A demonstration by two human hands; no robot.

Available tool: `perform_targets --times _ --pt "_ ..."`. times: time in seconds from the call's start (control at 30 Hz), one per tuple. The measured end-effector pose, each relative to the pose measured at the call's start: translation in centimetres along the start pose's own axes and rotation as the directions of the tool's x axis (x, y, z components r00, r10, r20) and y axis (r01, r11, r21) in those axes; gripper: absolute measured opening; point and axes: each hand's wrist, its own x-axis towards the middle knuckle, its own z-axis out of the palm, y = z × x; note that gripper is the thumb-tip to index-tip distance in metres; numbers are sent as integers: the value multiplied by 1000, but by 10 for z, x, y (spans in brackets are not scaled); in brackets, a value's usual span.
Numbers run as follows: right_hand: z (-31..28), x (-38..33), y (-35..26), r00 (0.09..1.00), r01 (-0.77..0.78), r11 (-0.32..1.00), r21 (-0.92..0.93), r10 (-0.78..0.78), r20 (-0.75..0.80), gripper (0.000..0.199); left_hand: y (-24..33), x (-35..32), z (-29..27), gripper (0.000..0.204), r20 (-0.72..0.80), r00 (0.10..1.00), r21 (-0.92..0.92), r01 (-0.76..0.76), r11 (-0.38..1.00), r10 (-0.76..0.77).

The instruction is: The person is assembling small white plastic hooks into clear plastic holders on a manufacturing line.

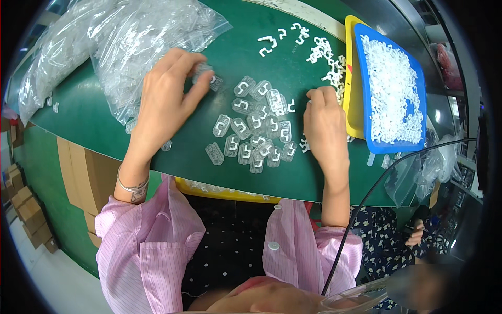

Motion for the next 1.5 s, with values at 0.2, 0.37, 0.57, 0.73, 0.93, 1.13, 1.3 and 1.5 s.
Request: perform_targets --times 0.2,0.37,0.57,0.73,0.93,1.13,1.3,1.5 --pt "6 0 11 982 -8 991 137 33 -183 14 33 11 7 18 257 966 -710 198 676 -14" --pt "-1 -3 12 904 -287 413 864 414 103 12 36 12 29 22 323 946 -806 269 527 12" --pt "-17 -7 11 941 -272 49 961 225 254 16 40 2 47 20 301 953 -838 277 471 -26" --pt "-28 -6 -12 943 -278 -148 949 144 299 14 56 -1 40 11 403 910 -843 410 349 -97" --pt "-20 -8 -36 928 -316 -34 948 195 316 22 58 -7 43 5 387 921 -777 354 521 -49" --pt "-18 -6 -44 958 -231 175 957 214 192 24 49 -6 48 5 197 978 -741 105 664 66" --pt "-11 -10 -45 957 -167 22 986 243 157 23 52 -8 45 5 304 953 -837 272 475 -8" --pt "-11 -11 -48 956 -107 14 994 275 99 23 51 -9 46 5 339 939 -815 321 482 -52"
